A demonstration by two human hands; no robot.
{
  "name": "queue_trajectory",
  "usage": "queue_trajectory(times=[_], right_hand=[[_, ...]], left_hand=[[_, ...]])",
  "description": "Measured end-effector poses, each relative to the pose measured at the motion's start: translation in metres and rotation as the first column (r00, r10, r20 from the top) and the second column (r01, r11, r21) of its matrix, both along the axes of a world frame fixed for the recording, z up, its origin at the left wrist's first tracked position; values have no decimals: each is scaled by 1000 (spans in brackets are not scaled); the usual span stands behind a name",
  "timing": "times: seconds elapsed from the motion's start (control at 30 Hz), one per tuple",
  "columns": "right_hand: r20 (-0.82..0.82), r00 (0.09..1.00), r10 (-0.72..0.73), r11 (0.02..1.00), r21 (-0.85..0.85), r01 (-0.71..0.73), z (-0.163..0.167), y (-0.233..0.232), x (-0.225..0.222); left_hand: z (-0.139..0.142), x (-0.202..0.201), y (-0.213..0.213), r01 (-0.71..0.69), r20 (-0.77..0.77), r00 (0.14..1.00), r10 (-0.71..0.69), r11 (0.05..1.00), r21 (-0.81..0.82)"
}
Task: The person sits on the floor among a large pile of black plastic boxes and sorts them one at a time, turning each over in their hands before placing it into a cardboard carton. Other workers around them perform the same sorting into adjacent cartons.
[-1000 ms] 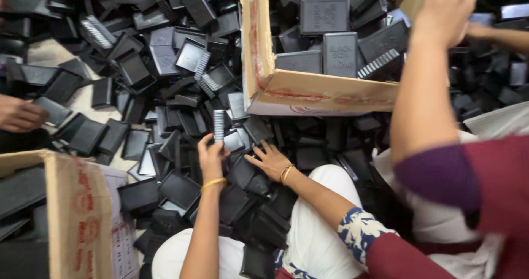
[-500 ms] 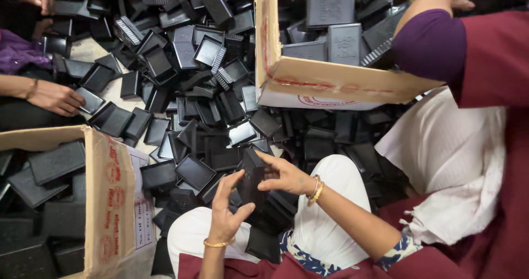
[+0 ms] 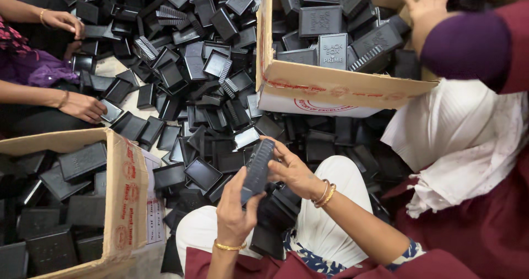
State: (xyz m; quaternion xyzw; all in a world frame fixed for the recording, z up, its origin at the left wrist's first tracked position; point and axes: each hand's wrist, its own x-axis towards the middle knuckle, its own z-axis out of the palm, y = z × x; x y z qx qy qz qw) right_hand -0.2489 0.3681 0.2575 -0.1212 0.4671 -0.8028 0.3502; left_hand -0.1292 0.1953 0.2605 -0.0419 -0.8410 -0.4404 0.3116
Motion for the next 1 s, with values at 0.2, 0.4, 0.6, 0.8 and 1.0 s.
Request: queue_trajectory(times=[0.2,0.4,0.6,0.8,1.0], right_hand=[[-428,900,81,972,234,23,0,26,-20],[-308,937,-164,954,194,230,-23,30,-19],[-446,880,-164,942,194,274,-2,14,-4],[-991,-20,-136,241,-53,969,114,50,-66],[-990,-107,89,579,-37,815,58,16,-79]], left_hand=[[-15,7,2,-3,165,986,-23,987,158],[-12,4,12,96,-2,995,-97,981,170],[-13,-4,4,-81,228,974,-12,916,392],[-53,-13,-78,-148,171,979,107,958,246],[-146,-16,-161,-274,726,477,495,869,-412]])
